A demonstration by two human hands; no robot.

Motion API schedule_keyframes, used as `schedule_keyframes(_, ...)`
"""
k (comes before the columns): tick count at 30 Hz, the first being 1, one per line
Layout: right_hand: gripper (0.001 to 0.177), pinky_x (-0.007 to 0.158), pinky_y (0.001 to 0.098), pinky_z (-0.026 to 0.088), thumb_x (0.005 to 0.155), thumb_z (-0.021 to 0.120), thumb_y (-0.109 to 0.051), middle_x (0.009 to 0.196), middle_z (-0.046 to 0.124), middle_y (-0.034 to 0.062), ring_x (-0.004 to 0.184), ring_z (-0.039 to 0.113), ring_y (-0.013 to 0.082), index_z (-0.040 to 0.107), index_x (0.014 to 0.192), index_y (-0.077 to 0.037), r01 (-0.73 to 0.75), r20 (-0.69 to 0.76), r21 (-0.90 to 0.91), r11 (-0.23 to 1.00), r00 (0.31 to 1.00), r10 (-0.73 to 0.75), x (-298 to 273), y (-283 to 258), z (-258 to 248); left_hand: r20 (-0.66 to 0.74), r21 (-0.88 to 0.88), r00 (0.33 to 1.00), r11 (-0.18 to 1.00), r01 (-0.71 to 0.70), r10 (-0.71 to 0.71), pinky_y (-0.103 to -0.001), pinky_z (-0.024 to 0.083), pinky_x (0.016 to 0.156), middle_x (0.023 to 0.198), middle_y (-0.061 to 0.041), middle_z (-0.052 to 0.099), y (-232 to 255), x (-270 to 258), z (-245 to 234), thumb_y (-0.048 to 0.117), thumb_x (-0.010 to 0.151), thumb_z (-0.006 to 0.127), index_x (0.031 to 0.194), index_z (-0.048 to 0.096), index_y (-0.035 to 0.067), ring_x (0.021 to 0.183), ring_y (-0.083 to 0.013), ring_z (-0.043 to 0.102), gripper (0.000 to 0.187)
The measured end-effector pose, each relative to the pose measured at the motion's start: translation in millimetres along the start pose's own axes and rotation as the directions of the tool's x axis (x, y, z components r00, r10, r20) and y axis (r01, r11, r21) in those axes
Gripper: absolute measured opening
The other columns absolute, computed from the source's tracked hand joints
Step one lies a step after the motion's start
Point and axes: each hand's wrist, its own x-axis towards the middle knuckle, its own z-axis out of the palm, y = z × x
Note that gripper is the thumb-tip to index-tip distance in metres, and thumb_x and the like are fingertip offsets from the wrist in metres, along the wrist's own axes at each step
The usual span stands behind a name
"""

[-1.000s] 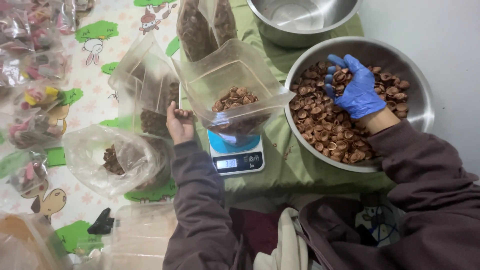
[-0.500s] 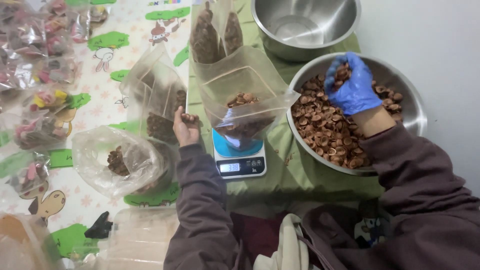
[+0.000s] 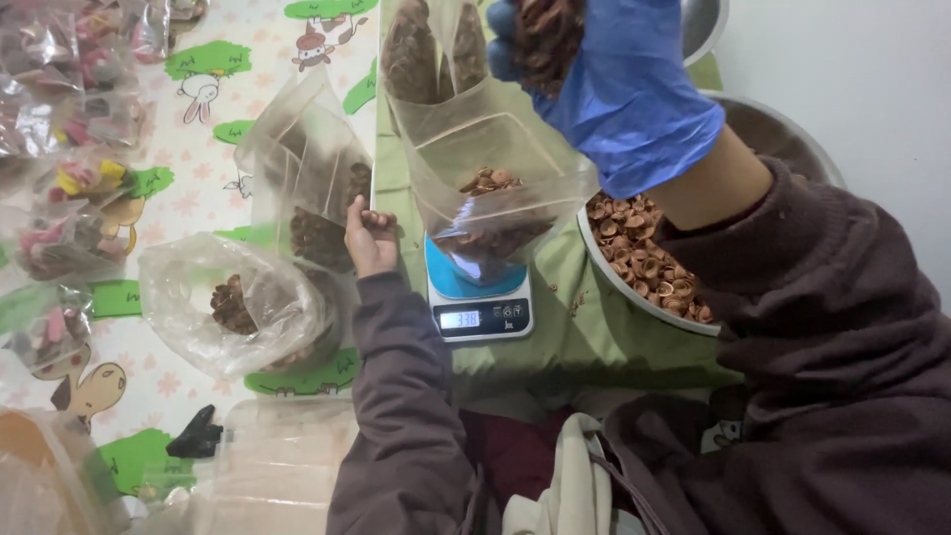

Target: Packaging brown snacks from a large bowl into plastic bags using a digital scale for weight measurement.

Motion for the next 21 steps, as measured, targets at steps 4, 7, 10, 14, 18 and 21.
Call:
schedule_keyframes(4,0.034,0.082,0.0416,0.059,0.098,0.057,-0.030,0.078,0.064,0.0058,0.082,0.066,0.0255,0.056,0.069,-0.012,0.068,0.081,-0.097,0.993,0.995,-0.060,6,10,24,-0.005,-0.002,1.000,1.000,0.001,-0.001,-0.032,0.060,0.065,0.061,-0.001,0.049,0,4,-3,0.018,0.087,0.081,0.063,0.057,0.010,0.056,-0.0165,0.056,0.034)
schedule_keyframes(7,0.034,0.086,0.0435,0.062,0.098,0.055,-0.031,0.081,0.066,0.0064,0.087,0.070,0.0269,0.055,0.069,-0.013,0.129,0.142,-0.160,0.979,0.984,-0.107,9,13,40,-0.004,-0.012,1.000,1.000,0.000,0.000,-0.032,0.059,0.065,0.060,-0.002,0.049,0,4,-3,0.019,0.086,0.081,0.063,0.057,0.010,0.056,-0.0166,0.056,0.035)
schedule_keyframes(10,0.035,0.090,0.0454,0.065,0.099,0.053,-0.031,0.084,0.068,0.0071,0.092,0.074,0.0283,0.053,0.069,-0.013,0.195,0.198,-0.214,0.957,0.968,-0.153,15,22,52,0.002,-0.015,1.000,1.000,0.002,-0.002,-0.033,0.059,0.065,0.060,-0.003,0.050,0,3,-3,0.019,0.087,0.081,0.063,0.058,0.010,0.055,-0.0168,0.057,0.034)
schedule_keyframes(14,0.037,0.093,0.0440,0.069,0.098,0.053,-0.029,0.077,0.068,0.0090,0.085,0.076,0.0267,0.055,0.066,-0.011,0.251,0.200,-0.236,0.939,0.958,-0.205,-2,9,96,-0.005,-0.084,1.000,0.996,0.020,-0.021,-0.032,0.049,0.057,0.056,-0.001,0.049,2,-2,1,0.013,0.087,0.077,0.065,0.056,0.012,0.049,-0.0135,0.044,0.031)
schedule_keyframes(18,0.040,0.079,0.0301,0.065,0.102,0.050,-0.034,0.114,0.076,0.0133,0.091,0.074,0.0212,0.070,0.121,-0.005,0.168,0.203,-0.264,0.950,0.972,-0.116,-10,5,93,-0.003,-0.071,1.000,0.997,0.012,-0.013,-0.032,0.049,0.058,0.056,-0.001,0.047,4,-7,4,0.014,0.088,0.077,0.065,0.055,0.012,0.050,-0.0139,0.043,0.032)
schedule_keyframes(21,0.035,0.123,0.0410,0.060,0.118,0.038,-0.026,0.126,0.065,0.0140,0.121,0.067,0.0260,0.056,0.137,-0.003,0.550,0.542,-0.453,0.702,0.795,-0.272,-35,-8,112,-0.016,-0.080,1.000,0.997,0.011,-0.012,-0.032,0.048,0.057,0.058,0.000,0.048,3,-6,4,0.013,0.087,0.078,0.072,0.057,0.011,0.050,-0.0135,0.044,0.025)
